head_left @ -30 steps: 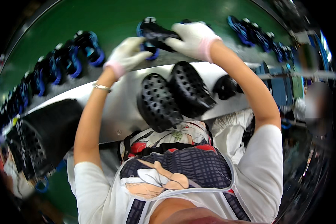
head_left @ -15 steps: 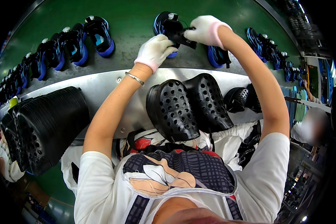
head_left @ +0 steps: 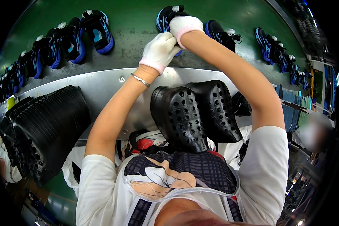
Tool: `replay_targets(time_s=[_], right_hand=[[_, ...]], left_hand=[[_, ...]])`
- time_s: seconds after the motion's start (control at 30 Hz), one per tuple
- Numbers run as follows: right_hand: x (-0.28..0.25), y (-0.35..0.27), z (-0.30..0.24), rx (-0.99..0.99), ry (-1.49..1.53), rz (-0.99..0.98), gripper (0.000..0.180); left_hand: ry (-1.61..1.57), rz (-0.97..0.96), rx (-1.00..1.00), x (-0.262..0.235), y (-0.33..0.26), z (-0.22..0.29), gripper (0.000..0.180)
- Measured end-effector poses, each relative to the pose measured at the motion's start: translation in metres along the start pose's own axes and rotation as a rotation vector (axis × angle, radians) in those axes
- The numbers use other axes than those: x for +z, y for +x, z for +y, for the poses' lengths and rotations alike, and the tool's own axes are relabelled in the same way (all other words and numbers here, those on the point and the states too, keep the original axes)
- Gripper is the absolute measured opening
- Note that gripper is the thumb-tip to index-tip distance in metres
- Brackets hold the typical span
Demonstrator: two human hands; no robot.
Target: The person, wearing gloves, picks up black plastic heel guards one at a time and presses them onto the back of blue and black sneakers lined up on a metal workbench.
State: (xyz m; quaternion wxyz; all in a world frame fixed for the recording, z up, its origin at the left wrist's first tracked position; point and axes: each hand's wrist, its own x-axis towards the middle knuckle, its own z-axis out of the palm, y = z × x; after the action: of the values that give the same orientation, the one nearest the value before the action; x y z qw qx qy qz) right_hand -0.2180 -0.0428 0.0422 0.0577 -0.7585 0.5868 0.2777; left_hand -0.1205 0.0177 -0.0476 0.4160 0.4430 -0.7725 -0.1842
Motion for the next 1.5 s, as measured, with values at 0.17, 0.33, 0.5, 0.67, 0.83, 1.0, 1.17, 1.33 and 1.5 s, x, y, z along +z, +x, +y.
replay_targets(time_s=[0.17,0.33,0.5,0.67,0.83,1.0,1.17,1.33,1.5], right_hand=[[0.002,0.02,0.009,-0.013,0.086,0.004,0.024],[-0.018,0.002,0.01,-0.142,-0.114,0.029,0.024],[-0.01,0.009,0.005,-0.283,-0.287,0.165,0.028],[0.0,0.02,-0.004,-0.227,-0.178,0.242,0.019],[-0.002,0.019,0.004,-0.346,-0.139,0.135,0.033],[-0.017,-0.01,0.041,-0.198,0.206,0.099,0.035],[0.011,-0.133,0.135,-0.396,-0.077,0.559,0.031],[0.082,-0.243,0.187,0.303,0.408,0.507,0.031],[0.152,-0.298,0.193,0.685,0.501,0.488,0.029]], left_hand=[[0.057,-0.209,-0.061,-0.011,0.01,0.003,0.022],[0.153,-0.734,-0.22,-0.015,0.03,0.002,0.036],[0.174,-0.869,-0.173,-0.015,0.041,-0.013,0.038],[0.111,-0.787,-0.198,-0.014,0.032,-0.011,0.037],[0.182,-0.692,-0.133,-0.008,0.03,-0.01,0.034],[0.201,-0.648,-0.108,-0.002,0.03,-0.028,0.035],[0.199,-0.602,-0.14,0.001,0.027,-0.038,0.037],[0.185,-0.609,-0.214,-0.017,0.033,-0.038,0.042],[0.313,-0.526,-0.233,-0.041,0.034,-0.078,0.048]])
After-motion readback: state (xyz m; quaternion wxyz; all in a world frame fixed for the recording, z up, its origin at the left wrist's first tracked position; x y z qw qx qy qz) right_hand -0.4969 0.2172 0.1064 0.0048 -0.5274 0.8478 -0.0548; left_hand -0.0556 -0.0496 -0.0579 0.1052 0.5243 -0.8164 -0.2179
